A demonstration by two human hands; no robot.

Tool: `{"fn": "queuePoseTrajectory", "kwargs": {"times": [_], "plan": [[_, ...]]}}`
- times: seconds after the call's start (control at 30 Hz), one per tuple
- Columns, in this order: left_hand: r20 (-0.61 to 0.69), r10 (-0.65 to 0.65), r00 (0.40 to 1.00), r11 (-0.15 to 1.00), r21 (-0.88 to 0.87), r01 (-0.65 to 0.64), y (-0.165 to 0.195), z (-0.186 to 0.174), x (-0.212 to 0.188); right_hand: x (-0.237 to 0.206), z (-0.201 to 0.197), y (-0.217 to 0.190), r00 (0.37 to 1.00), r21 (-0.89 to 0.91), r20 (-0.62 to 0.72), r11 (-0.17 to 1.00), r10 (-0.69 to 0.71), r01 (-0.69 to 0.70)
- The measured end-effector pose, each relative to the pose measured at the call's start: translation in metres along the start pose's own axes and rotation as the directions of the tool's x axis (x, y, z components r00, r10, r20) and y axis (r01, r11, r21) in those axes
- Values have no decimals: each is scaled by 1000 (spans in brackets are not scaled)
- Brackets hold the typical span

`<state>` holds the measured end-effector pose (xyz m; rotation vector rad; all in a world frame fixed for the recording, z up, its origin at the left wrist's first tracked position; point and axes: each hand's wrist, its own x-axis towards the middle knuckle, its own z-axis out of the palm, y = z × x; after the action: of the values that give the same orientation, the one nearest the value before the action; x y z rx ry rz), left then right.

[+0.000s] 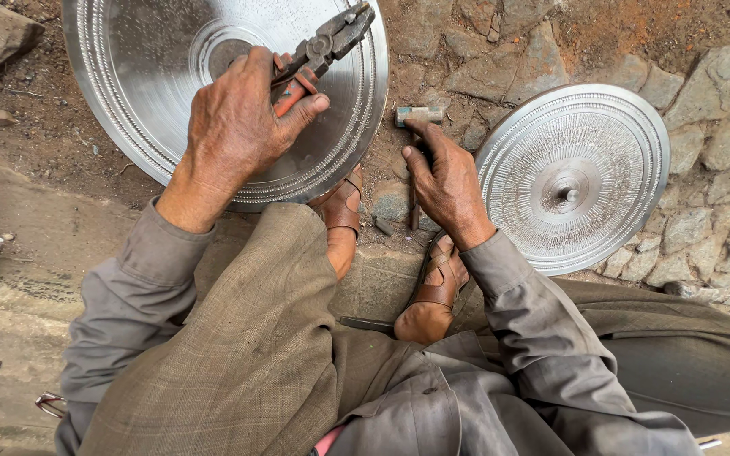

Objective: The person sits on the ground and uses a hammer and pliers to shape the edge of a large circular metal object. They repeatedly strike the metal rim, rotating the object to work around its circumference.

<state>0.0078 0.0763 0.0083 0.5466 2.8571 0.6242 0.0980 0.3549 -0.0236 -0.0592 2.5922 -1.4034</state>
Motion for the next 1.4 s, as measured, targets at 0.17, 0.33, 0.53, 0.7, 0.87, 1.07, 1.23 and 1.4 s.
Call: {"fn": "queuePoseTrajectory", "kwargs": {"times": [0.17, 0.33, 0.53, 0.7, 0.87, 1.07, 1.23, 1.4], "plan": [[-45, 66, 997, 995, 84, -62, -11, 0, 12, 0, 11, 21, 995, -56, 35, 994, 94, -92], [-44, 115, 992, 988, 111, -110, -17, 2, 20, -2, 25, 50, 942, -234, 127, 932, 312, -277], [-53, 165, 985, 971, 181, -153, -20, 3, 21, -11, 40, 58, 923, -322, 140, 898, 359, -300], [-79, 201, 976, 958, 223, -179, -19, 4, 20, -9, 45, 50, 948, -276, 147, 932, 281, -234], [-101, 234, 967, 950, 235, -206, -19, 4, 20, -6, 46, 40, 919, -294, 168, 908, 356, -297], [-120, 256, 959, 941, 260, -218, -19, 6, 19, -6, 51, 43, 935, -285, 147, 918, 324, -274], [-117, 253, 960, 935, 285, -211, -21, 11, 18, -3, 53, 43, 941, -272, 131, 924, 313, -270], [-117, 254, 960, 934, 288, -212, -23, 16, 19, 9, 49, 40, 796, -213, 286, 845, 533, -490]]}}
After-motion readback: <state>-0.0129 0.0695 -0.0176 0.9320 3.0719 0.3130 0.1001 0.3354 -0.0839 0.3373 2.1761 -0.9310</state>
